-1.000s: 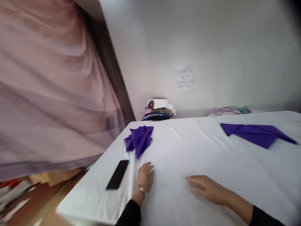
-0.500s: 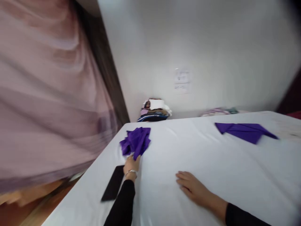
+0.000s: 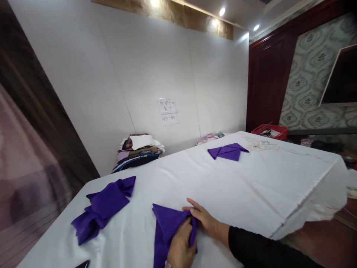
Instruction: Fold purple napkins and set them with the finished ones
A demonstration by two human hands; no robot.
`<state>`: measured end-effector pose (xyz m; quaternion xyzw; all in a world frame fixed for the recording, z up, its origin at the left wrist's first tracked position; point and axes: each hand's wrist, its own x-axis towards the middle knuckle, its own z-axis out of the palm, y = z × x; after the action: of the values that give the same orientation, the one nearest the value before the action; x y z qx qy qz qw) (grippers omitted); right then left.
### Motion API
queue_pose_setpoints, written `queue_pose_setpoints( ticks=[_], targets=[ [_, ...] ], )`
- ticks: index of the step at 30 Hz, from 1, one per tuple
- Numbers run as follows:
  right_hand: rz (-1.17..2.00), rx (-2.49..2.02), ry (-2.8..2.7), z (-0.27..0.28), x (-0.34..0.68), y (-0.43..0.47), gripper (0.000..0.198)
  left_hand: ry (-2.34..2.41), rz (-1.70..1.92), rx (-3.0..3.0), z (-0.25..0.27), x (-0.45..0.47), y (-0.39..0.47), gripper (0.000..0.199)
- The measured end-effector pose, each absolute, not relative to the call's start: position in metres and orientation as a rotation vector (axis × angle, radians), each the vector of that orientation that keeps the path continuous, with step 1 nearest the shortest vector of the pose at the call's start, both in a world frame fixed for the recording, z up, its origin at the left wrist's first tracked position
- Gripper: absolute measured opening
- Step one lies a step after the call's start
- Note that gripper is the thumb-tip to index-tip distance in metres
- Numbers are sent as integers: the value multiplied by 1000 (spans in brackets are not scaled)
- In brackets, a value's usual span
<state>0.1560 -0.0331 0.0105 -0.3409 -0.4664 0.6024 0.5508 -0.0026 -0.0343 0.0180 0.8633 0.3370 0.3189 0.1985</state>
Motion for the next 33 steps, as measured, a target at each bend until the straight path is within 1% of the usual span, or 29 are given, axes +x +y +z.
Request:
queue_pose_setpoints(
  ticks=[2, 3, 5, 7, 9, 13, 15, 17, 19, 21, 23, 26, 30, 33],
  targets=[
    [1449, -791, -1102, 11, 156, -34, 64, 910, 758, 2374, 5, 11, -51, 22],
    [1438, -797, -1119, 11, 156, -36, 62, 934, 744, 2337, 0, 14, -56, 21],
    [1359, -856, -1183, 12, 153, -38, 49, 1007, 792, 2271, -7, 15, -61, 22],
    [1249, -955, -1254, 14, 150, -39, 34, 1091, 914, 2230, -11, 11, -60, 24],
    [1186, -1041, -1281, 15, 149, -38, 29, 1178, 1038, 2198, -12, 3, -57, 30],
    [1215, -1085, -1176, 15, 152, -33, 32, 1437, 1180, 1964, -11, -9, -45, 46],
    [1240, -1045, -1144, 15, 154, -33, 36, 1531, 1191, 1840, -9, -9, -39, 54],
    [1268, -977, -1186, 15, 154, -35, 39, 1534, 1159, 1790, -5, -4, -33, 58],
    [1276, -896, -1255, 15, 153, -38, 41, 1491, 1097, 1794, 1, 3, -26, 54],
    [1296, -826, -1250, 15, 154, -39, 38, 1457, 1054, 1835, 6, 11, -20, 48],
    [1360, -792, -1117, 17, 158, -38, 33, 1447, 1078, 1896, 9, 16, -15, 43],
    [1419, -739, -821, 21, 169, -36, 32, 1448, 1173, 1989, 4, 14, -12, 39],
    [1445, -600, -641, 27, 179, -37, 32, 1555, 1193, 2034, -11, 2, -16, 40],
    [1480, -549, -656, 28, 180, -38, 30, 1797, 1149, 2040, -14, -6, -24, 44]
  ],
)
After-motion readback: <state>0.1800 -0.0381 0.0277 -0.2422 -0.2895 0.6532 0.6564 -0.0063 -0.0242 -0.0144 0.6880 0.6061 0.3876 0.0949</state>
